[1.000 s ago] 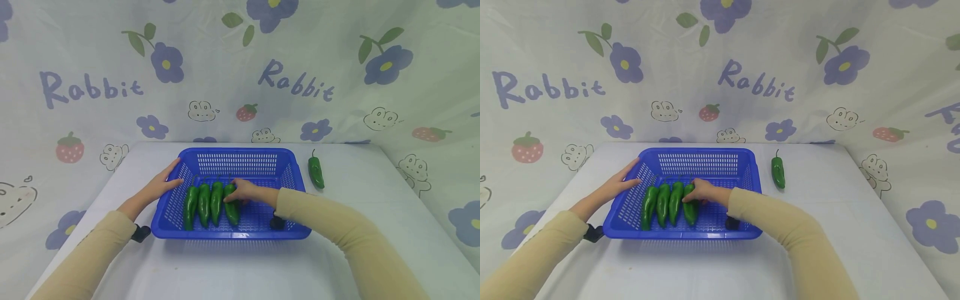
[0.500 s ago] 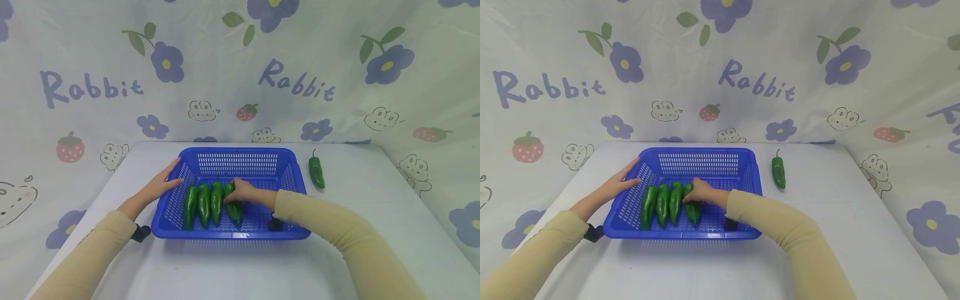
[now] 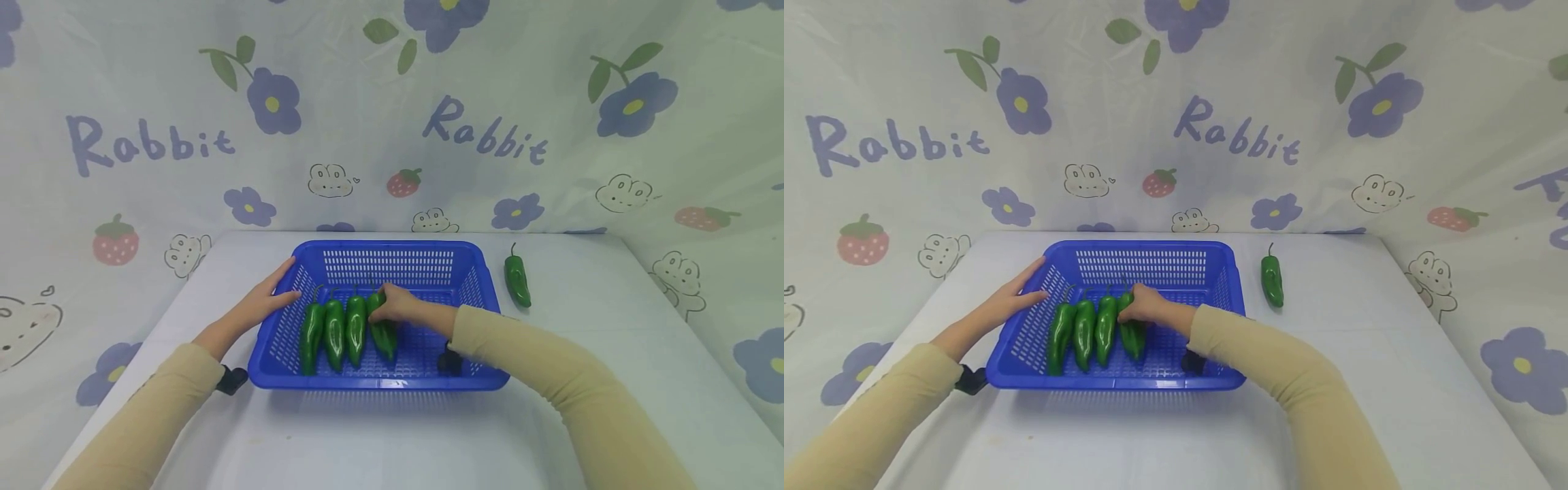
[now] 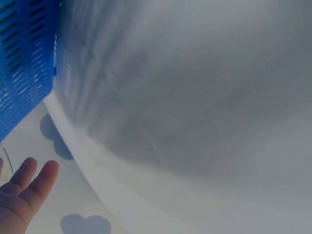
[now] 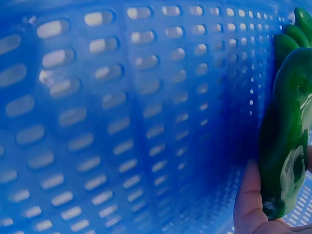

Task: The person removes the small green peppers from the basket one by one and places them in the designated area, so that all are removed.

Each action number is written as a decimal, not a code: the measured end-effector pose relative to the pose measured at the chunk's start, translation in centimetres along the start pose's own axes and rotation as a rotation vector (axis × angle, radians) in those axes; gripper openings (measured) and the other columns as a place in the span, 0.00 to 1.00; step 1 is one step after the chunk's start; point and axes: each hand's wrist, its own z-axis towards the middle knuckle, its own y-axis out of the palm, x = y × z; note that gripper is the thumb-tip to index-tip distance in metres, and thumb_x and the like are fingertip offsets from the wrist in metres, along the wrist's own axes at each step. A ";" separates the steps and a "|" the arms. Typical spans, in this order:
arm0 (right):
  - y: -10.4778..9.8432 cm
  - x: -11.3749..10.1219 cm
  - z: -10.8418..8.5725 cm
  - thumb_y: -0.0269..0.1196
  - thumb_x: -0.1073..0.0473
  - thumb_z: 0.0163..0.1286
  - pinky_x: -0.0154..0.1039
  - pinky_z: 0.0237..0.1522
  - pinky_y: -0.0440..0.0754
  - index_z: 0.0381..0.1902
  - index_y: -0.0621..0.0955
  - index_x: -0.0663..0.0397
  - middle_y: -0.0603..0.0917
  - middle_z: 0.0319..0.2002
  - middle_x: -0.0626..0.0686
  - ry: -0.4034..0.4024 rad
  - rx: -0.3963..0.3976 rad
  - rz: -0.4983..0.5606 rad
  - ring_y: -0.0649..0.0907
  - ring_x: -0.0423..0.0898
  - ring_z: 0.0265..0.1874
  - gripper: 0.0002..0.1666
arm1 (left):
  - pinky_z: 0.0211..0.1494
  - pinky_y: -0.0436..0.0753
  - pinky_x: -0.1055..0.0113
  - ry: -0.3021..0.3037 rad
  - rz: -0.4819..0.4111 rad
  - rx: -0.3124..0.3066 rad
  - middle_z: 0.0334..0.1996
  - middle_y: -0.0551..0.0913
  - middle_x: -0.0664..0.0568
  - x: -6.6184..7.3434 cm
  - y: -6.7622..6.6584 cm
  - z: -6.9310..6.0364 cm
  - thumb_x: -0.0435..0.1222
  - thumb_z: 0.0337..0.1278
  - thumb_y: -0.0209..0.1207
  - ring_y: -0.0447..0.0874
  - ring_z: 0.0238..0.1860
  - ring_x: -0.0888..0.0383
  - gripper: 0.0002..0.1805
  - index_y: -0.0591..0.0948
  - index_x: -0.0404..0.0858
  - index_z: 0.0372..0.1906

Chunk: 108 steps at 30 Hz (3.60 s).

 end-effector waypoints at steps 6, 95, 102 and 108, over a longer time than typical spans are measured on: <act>-1.5 -0.8 0.1 0.67 0.64 0.51 0.38 0.35 0.83 0.61 0.64 0.64 0.76 0.48 0.62 -0.026 0.006 0.068 0.80 0.54 0.43 0.40 | 0.59 0.57 0.33 0.004 -0.006 0.004 0.69 0.43 0.30 0.0 0.0 0.0 0.42 0.61 0.48 0.50 0.64 0.26 0.41 0.39 0.39 0.72; -22.8 16.0 -5.9 0.54 0.53 0.67 0.52 0.58 0.71 0.70 0.43 0.66 0.59 0.64 0.74 0.096 0.331 0.185 0.69 0.64 0.57 0.46 | 0.60 0.57 0.33 -0.022 -0.029 -0.006 0.69 0.44 0.29 0.2 -0.1 0.1 0.40 0.62 0.49 0.52 0.64 0.27 0.41 0.39 0.40 0.72; -22.3 18.5 -5.5 0.53 0.51 0.68 0.54 0.60 0.67 0.71 0.43 0.63 0.57 0.64 0.74 0.097 0.344 0.244 0.67 0.65 0.58 0.45 | 0.62 0.55 0.34 -0.019 -0.028 -0.003 0.69 0.43 0.31 0.0 -0.1 0.1 0.41 0.62 0.49 0.51 0.65 0.28 0.41 0.38 0.41 0.72; -21.6 19.6 -5.1 0.53 0.50 0.68 0.53 0.63 0.64 0.71 0.41 0.59 0.52 0.67 0.73 0.149 0.353 0.294 0.63 0.67 0.62 0.46 | 0.61 0.56 0.34 -0.019 -0.032 -0.003 0.69 0.44 0.30 0.3 0.0 0.1 0.40 0.62 0.49 0.52 0.64 0.28 0.42 0.38 0.41 0.72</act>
